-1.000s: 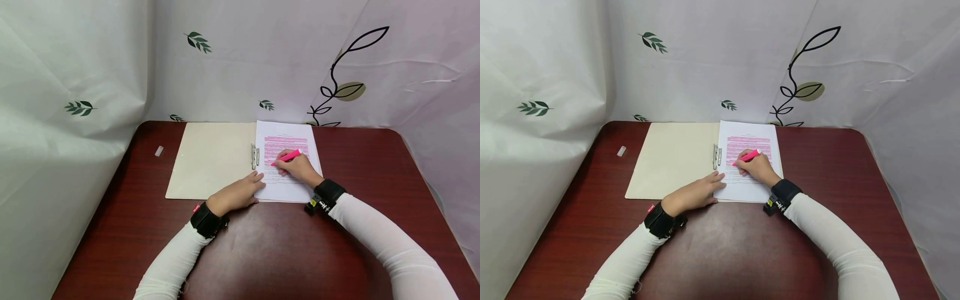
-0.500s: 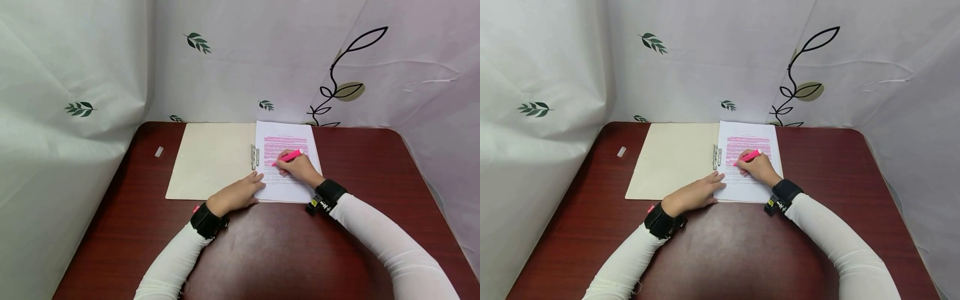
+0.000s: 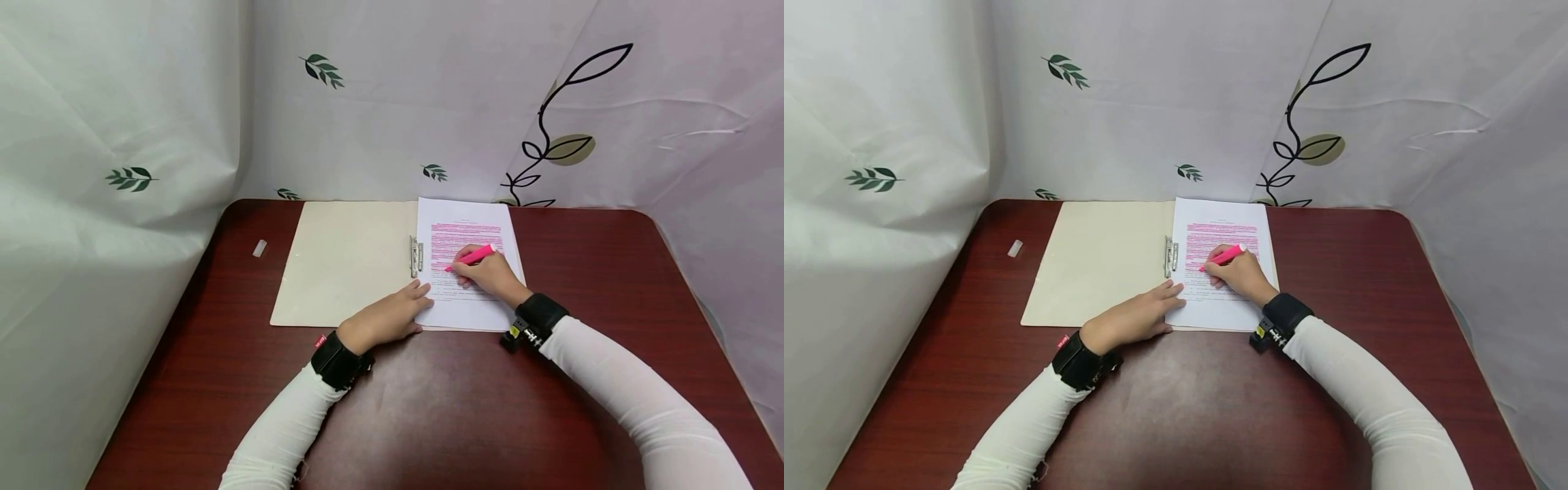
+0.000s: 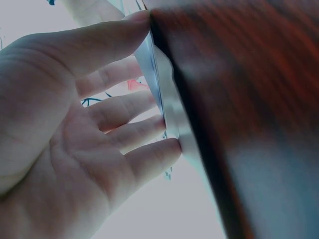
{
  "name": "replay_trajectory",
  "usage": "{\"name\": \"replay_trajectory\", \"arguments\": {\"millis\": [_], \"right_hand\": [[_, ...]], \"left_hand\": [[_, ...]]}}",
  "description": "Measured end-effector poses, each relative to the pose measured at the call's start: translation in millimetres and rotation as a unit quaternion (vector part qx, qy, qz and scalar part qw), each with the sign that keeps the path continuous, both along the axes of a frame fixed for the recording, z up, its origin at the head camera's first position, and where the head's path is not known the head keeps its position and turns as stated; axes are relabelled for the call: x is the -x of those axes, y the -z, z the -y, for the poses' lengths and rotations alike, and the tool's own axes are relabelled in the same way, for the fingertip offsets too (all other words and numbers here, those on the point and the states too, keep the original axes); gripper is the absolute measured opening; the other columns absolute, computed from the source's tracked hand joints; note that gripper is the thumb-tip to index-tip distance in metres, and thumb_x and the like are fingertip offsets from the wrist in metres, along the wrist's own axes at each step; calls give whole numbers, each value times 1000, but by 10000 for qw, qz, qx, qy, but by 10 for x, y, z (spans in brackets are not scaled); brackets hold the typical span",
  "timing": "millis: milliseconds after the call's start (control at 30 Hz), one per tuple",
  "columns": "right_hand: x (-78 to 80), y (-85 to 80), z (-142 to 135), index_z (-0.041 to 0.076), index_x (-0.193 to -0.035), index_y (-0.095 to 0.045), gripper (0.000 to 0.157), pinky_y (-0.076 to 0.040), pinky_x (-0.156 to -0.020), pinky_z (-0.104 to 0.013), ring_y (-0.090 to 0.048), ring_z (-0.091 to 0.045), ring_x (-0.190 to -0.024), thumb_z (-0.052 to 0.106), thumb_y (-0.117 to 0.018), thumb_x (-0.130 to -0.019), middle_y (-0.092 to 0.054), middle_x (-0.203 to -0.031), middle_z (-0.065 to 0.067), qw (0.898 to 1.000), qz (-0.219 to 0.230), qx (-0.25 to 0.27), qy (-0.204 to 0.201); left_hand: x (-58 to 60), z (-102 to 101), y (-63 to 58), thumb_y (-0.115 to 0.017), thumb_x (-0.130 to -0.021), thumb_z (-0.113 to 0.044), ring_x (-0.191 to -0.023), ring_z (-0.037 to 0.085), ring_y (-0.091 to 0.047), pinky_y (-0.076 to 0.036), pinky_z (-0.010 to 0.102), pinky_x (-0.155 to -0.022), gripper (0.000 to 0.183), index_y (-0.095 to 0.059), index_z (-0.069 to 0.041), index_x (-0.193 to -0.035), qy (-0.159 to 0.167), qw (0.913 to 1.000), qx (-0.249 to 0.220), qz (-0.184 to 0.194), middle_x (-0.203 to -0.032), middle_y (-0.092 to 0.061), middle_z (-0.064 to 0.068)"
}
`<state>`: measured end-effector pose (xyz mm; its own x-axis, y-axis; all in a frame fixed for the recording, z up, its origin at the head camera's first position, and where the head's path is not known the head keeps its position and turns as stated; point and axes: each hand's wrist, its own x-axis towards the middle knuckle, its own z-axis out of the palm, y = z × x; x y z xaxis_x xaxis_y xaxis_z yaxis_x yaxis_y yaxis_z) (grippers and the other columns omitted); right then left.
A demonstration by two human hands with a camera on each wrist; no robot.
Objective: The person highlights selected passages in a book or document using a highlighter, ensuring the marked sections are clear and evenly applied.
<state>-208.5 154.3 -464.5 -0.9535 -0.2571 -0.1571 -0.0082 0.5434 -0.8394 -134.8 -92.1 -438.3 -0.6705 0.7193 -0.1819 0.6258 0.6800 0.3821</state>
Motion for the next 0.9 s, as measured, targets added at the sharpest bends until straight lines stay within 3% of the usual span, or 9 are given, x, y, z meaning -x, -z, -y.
{"name": "replay_trajectory", "arguments": {"millis": [900], "right_hand": [[-3,30,-96,8,-100,-69,20,-55,-61,-22,-68,-12,-59,26,-75,-94,-71,-69,-5,10000,-43,11,68]], "left_hand": [[-4,-12,-9,-72,-98,-18,-155,37,-32,-34,42,-123,49,-58,-4,-143,-40,10000,55,45,-162,-41,19]]}}
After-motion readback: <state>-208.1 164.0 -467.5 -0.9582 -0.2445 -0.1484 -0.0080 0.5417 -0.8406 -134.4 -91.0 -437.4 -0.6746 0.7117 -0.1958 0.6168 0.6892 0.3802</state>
